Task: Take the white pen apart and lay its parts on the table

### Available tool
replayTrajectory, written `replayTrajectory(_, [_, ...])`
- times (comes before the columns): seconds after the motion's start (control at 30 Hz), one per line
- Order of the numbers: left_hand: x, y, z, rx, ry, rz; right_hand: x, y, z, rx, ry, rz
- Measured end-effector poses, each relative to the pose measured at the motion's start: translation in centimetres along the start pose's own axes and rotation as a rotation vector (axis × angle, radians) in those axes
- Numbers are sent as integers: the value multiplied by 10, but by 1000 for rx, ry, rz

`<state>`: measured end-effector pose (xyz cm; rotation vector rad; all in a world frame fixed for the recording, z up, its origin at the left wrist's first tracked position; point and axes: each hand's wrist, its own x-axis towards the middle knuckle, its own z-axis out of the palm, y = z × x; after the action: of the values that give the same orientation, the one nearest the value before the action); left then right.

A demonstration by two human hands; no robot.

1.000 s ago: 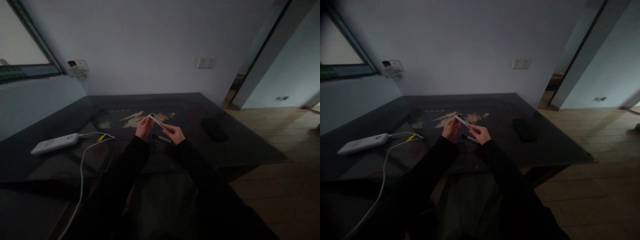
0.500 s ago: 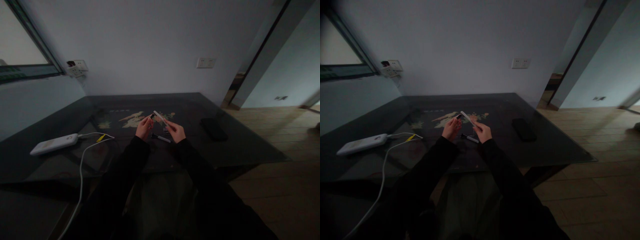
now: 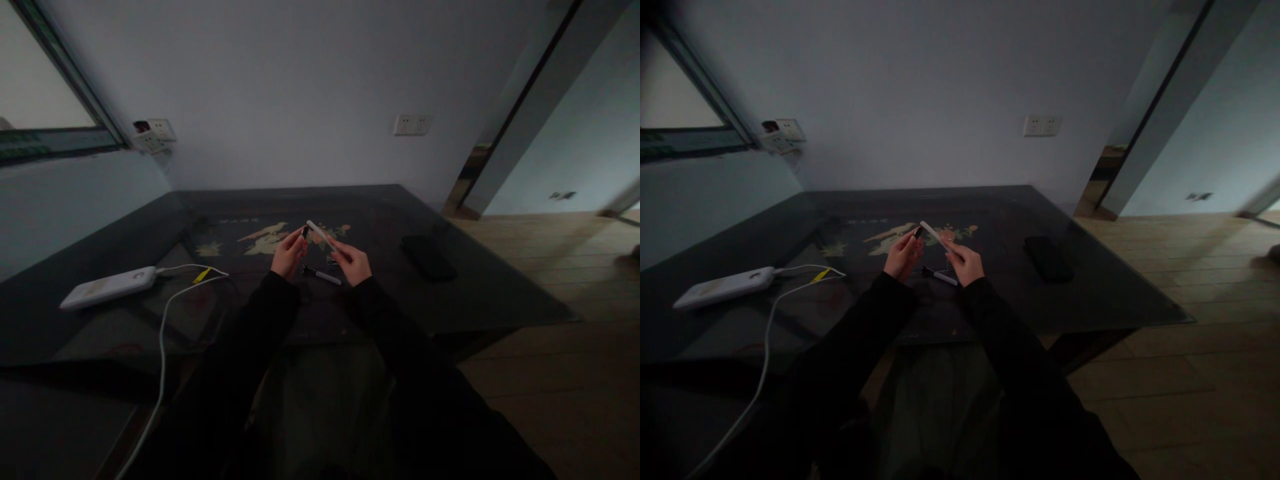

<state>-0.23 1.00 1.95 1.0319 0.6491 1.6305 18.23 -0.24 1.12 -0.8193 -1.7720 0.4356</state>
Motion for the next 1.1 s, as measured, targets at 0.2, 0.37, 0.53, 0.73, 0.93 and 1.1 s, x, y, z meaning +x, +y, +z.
replayTrajectory(0.2, [0, 3, 1, -4, -7, -1, -2, -7, 2, 3, -62, -36])
replayTrajectory(0.37, [-1, 0, 0, 18, 6, -16, -1, -3, 2, -15, -29, -11])
replayTrajectory(0.53, [-1, 1, 0, 30, 13, -13, 0, -1, 1, -11, 13, 4])
replayTrajectory(0.73, [-1, 3, 1, 24, 30, 1, -2, -5, 4, 20, -72, -31])
replayTrajectory(0.93, [-1, 1, 2, 35, 30, -11, 0, 2, 2, 1, -45, 3])
replayTrajectory(1.1, [-1, 3, 3, 31, 33, -4, -2, -4, 3, 4, -52, -5])
